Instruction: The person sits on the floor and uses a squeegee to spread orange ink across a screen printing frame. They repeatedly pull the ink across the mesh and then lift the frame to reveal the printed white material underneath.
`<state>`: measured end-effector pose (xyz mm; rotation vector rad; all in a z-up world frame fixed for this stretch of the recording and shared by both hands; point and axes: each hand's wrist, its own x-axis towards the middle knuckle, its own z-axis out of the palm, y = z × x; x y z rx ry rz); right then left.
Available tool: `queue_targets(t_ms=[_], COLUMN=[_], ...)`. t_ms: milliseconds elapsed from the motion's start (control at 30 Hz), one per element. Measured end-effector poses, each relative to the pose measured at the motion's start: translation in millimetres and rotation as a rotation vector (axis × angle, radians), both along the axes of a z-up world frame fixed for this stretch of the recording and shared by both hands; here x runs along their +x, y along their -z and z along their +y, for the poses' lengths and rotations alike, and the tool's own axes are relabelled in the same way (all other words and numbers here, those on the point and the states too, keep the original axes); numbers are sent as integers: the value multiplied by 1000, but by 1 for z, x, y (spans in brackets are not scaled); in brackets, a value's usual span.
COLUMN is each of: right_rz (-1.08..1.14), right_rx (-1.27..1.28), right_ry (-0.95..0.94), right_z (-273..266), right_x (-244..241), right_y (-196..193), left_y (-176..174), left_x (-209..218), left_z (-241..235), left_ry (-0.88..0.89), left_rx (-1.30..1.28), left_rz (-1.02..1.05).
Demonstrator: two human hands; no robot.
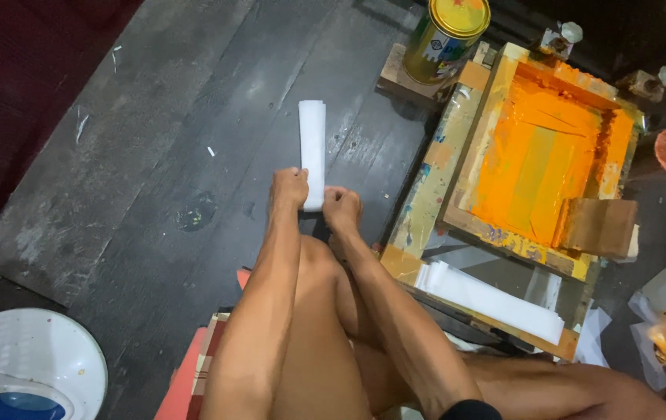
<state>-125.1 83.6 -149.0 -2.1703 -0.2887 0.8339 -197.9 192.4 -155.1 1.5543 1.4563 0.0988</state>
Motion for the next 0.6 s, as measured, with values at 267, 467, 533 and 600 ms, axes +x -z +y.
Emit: queue_targets(t_ms=[267, 467, 533, 600], right_rz=[-285, -634, -722, -935], right_rx=[476, 579, 556, 373], right_ry=[-48, -143, -185, -232], right_z=[-68, -212, -253, -288], right_x=[-9, 38, 55, 67], right_y=[-117, -165, -167, -166], left_y=[-86, -109, -103, -97], left_x=[-1, 14, 23, 35], left_z=[-39, -130, -158, -182], left_ry=[98, 389, 465, 532], left_rx=[502, 709, 690, 717], left_rz=[-352, -645, -677, -698])
